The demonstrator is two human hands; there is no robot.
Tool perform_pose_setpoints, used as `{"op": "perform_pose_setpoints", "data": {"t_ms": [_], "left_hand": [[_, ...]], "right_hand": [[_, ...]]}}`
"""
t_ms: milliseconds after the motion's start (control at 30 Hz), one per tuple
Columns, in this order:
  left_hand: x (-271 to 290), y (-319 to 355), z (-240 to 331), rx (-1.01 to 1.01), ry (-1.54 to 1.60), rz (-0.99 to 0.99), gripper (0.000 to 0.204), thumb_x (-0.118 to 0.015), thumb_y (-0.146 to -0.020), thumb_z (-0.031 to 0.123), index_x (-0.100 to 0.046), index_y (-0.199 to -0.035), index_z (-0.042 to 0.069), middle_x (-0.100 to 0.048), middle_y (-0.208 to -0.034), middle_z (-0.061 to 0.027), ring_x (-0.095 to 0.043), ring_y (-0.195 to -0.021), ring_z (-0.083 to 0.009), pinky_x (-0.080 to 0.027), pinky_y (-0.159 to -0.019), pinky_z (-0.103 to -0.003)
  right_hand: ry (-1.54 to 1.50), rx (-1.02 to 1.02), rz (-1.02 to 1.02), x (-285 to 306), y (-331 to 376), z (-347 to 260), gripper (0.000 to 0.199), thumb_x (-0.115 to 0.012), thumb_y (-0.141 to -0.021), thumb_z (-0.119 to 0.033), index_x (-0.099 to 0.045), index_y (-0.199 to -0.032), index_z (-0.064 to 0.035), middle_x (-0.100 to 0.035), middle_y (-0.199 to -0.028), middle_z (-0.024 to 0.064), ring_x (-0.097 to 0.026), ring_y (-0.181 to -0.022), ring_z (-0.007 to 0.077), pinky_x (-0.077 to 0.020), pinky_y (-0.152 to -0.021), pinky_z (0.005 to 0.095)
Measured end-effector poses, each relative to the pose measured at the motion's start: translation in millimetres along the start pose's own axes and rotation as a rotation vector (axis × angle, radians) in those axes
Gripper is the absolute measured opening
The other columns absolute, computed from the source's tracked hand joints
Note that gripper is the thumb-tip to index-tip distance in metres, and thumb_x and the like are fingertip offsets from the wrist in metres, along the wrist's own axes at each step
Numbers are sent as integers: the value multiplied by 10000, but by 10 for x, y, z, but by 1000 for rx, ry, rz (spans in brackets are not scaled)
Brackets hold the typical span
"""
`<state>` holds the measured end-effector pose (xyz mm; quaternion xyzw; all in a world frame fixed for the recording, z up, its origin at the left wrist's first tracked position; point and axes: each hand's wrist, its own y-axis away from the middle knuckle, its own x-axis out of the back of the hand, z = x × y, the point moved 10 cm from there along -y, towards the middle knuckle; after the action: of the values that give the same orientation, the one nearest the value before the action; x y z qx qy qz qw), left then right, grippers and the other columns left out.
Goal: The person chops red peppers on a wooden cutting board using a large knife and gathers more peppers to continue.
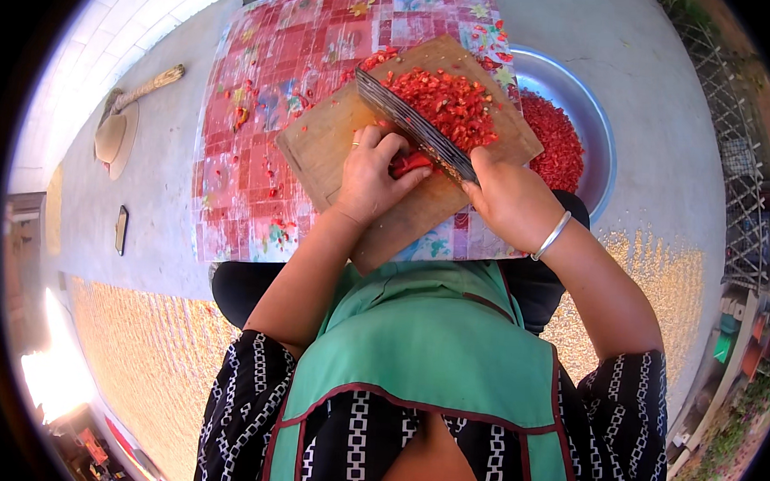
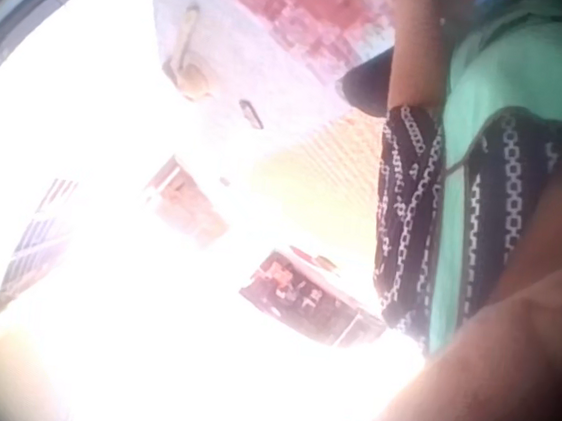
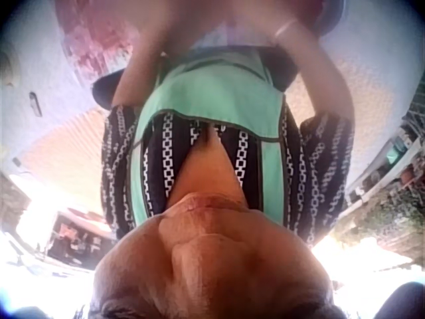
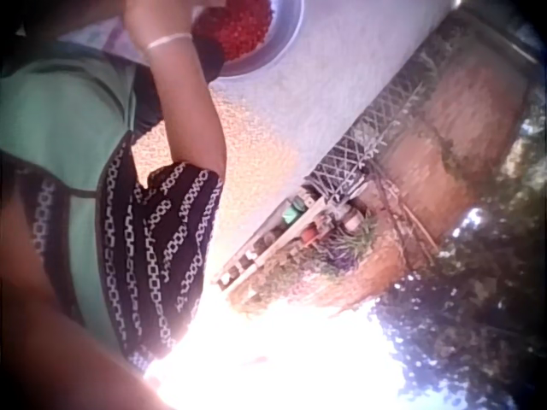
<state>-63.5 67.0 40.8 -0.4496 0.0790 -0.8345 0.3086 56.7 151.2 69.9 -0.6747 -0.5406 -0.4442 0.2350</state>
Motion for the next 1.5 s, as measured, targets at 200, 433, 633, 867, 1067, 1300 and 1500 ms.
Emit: {"op": "perform_pose_setpoints", "data": {"t_ms": [200, 433, 633, 867, 1067, 1300, 1500], "left_hand": [[-8, 57, -92, 8, 23, 6, 197, -765, -668, 137, -642, -815, 89, -560, -919, -95, -519, -921, -324, -475, -779, -412], [20, 36, 30, -39, -66, 9, 163, -740, -658, 126, -649, -789, 93, -582, -925, -74, -549, -904, -297, -504, -739, -391], [-30, -13, 1, -20, -93, -69, 161, -742, -651, 152, -652, -773, 99, -591, -922, -67, -560, -874, -292, -505, -733, -394], [-19, 27, -24, -38, -24, -27, 157, -745, -657, 150, -656, -777, 102, -594, -907, -71, -564, -852, -290, -501, -724, -388], [-8, 33, -63, -16, -37, -28, 158, -748, -657, 149, -654, -775, 102, -593, -897, -76, -570, -838, -294, -499, -726, -385], [-32, 49, -30, -50, -36, -35, 163, -742, -667, 144, -653, -797, 102, -586, -927, -71, -567, -859, -297, -501, -718, -393], [13, 50, -51, -52, -11, -2, 180, -737, -681, 146, -657, -836, 99, -579, -945, -92, -566, -878, -304, -505, -728, -398]], "right_hand": [[32, 4, 1, -18, 1, -19, 242, -561, -889, -172, -392, -942, -7, -577, -708, 229, -580, -661, 436, -438, -572, 524], [209, 137, 192, 284, 46, -321, 170, -532, -877, -143, -427, -900, -11, -608, -668, 184, -619, -613, 372, -487, -539, 464], [299, 37, -80, 106, 41, -293, 143, -525, -843, -107, -434, -901, -13, -615, -673, 183, -641, -629, 349, -503, -537, 449], [212, 24, 88, -214, -349, -98, 219, -574, -882, -168, -424, -924, -14, -593, -680, 202, -619, -687, 388, -483, -605, 477], [292, 52, 16, 105, -125, -459, 170, -511, -891, -163, -443, -899, -8, -614, -707, 198, -627, -641, 369, -492, -554, 477], [238, -18, -30, -189, -304, -232, 194, -516, -897, -180, -441, -907, -1, -617, -702, 213, -631, -648, 380, -489, -563, 492], [154, -27, 128, -75, -181, -117, 236, -558, -896, -173, -404, -948, -3, -596, -723, 202, -592, -630, 419, -458, -559, 499]]}}
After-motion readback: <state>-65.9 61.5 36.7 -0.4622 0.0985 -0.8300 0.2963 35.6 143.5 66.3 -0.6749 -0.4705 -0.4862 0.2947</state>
